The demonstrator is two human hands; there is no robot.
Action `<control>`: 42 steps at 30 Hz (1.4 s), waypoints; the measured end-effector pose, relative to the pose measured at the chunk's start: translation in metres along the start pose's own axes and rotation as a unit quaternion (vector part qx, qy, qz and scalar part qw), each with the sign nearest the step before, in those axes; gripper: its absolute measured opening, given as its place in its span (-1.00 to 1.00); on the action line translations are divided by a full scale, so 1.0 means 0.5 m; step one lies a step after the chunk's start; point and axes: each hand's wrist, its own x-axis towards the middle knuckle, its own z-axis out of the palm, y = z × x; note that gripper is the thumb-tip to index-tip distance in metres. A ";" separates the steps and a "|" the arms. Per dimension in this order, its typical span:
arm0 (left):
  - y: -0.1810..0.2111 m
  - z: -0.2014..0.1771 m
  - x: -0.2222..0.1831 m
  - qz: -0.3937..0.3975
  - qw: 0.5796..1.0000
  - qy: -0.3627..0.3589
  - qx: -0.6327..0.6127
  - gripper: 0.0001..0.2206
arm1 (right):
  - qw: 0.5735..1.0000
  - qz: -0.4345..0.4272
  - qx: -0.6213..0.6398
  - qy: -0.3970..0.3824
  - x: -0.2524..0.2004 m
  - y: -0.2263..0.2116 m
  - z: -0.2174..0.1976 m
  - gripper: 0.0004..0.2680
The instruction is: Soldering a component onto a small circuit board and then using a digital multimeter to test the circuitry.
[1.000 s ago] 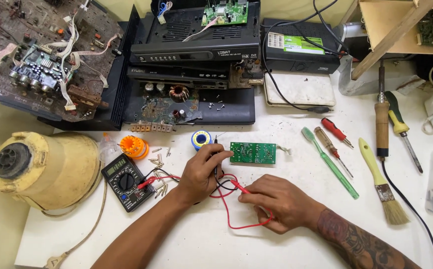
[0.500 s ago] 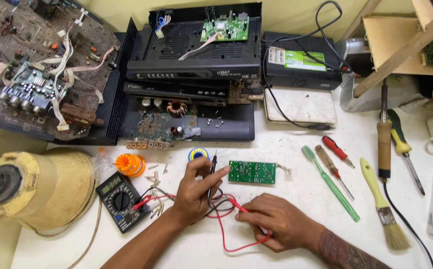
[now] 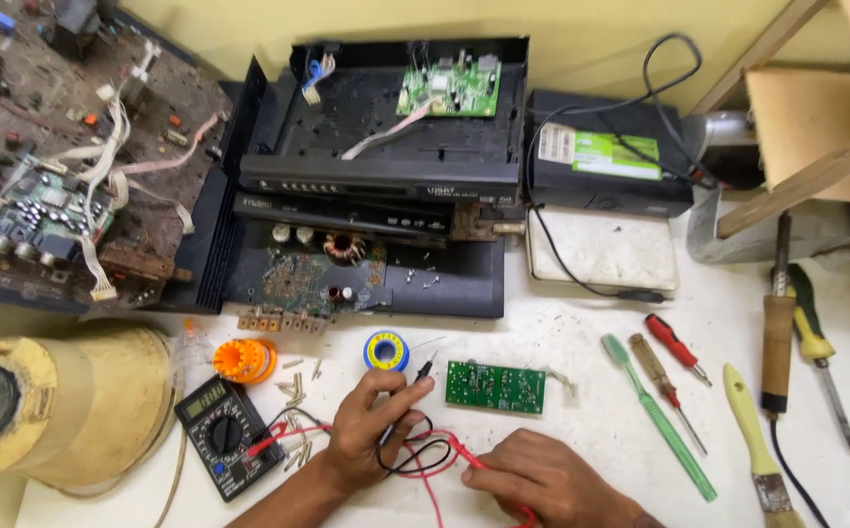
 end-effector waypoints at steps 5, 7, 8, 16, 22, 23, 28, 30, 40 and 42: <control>0.010 -0.003 0.018 -0.018 1.000 0.021 0.010 -0.72 | 0.996 0.015 -0.013 0.092 -0.035 0.012 0.015 -0.80; 0.010 0.005 0.030 -0.026 0.999 0.033 0.007 -0.74 | 0.990 0.023 -0.045 0.129 -0.075 0.025 0.022 -0.78; 0.010 0.006 0.034 -0.029 0.999 0.043 -0.012 -0.74 | 0.981 0.073 -0.036 0.173 -0.101 0.032 0.030 -0.78; 0.051 0.026 0.082 -0.057 0.992 -0.009 -0.114 -0.78 | 0.910 0.205 -0.092 0.349 -0.074 0.007 0.006 -0.83; 0.039 0.042 0.083 -0.102 0.984 -0.023 -0.145 -0.82 | 0.893 0.274 -0.034 0.356 -0.086 0.008 0.005 -0.83; 0.034 0.043 0.083 -0.103 0.983 -0.018 -0.149 -0.82 | 0.887 0.291 0.001 0.358 -0.091 0.017 0.005 -0.84; 0.030 0.041 0.079 -0.128 0.977 -0.002 -0.168 -0.83 | 0.881 0.300 0.061 0.361 -0.095 0.025 0.000 -0.85; 0.037 0.038 0.082 -0.126 0.982 0.032 -0.139 -0.82 | 0.897 0.266 0.027 0.351 -0.099 0.021 -0.001 -0.86; 0.029 0.043 0.083 -0.214 0.959 -0.014 -0.188 -0.82 | 0.954 0.209 0.008 0.214 -0.059 0.024 -0.022 -0.85; 0.021 0.049 0.088 -0.206 0.962 0.001 -0.179 -0.82 | 0.954 0.217 0.024 0.207 -0.055 0.027 -0.026 -0.86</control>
